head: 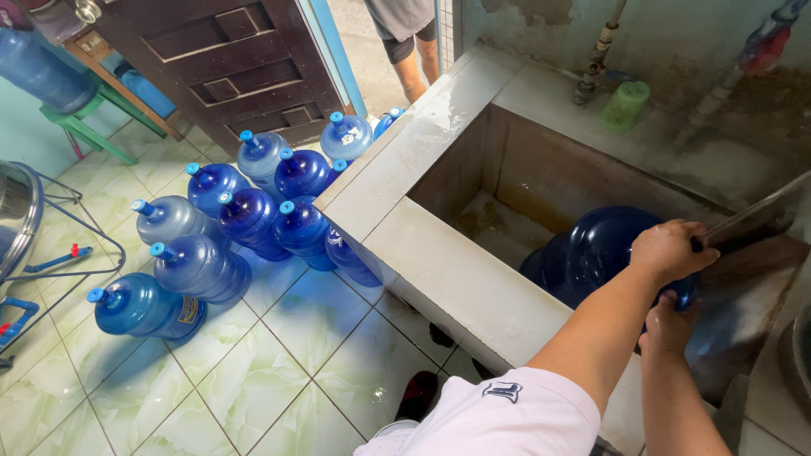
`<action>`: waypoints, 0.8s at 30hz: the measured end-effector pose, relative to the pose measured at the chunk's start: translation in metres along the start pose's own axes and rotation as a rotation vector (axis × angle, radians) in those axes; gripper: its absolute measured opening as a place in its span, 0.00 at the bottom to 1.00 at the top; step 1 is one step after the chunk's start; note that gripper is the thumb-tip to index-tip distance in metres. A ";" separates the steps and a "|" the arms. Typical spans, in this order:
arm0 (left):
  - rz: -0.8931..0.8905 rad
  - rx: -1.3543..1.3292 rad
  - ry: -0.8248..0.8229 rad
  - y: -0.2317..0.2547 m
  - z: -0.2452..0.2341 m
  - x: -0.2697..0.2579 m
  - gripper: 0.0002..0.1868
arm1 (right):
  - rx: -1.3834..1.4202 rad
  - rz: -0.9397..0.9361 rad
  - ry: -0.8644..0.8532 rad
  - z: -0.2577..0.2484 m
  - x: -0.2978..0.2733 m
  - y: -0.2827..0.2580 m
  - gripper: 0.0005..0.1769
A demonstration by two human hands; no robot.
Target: The person cleans a large blue water jug in a sink. They scrub the exterior with a steel wool pad, then use a long-handled brush to scrub the interior. The jug is rinsed thoroughly with running water from a tap before being placed back on the floor.
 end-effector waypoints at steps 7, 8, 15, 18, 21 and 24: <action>0.007 -0.043 0.018 -0.003 0.004 0.001 0.17 | -0.008 0.030 -0.020 0.003 -0.023 -0.012 0.40; 0.001 -0.040 0.013 -0.004 0.004 0.001 0.17 | -0.024 0.041 -0.017 0.004 -0.027 -0.013 0.40; 0.001 -0.010 -0.007 0.000 0.003 0.002 0.18 | -0.103 0.075 0.019 0.006 -0.044 -0.026 0.37; -0.003 -0.017 -0.020 0.001 0.004 0.001 0.18 | -0.032 0.038 -0.023 0.005 -0.043 -0.024 0.38; 0.000 -0.021 -0.016 0.000 0.004 0.002 0.17 | -0.028 0.060 -0.016 0.004 -0.032 -0.017 0.38; -0.009 -0.015 -0.023 -0.001 0.008 0.003 0.17 | 0.012 0.048 -0.024 0.001 -0.015 -0.009 0.39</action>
Point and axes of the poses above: each hand's wrist, its own x-axis towards the middle knuckle, its own z-axis out of the palm, y = z × x, the point moved 3 cm from there along x, towards the middle knuckle, and after that the axes turned 9 degrees about z, right-handed, at the moved point
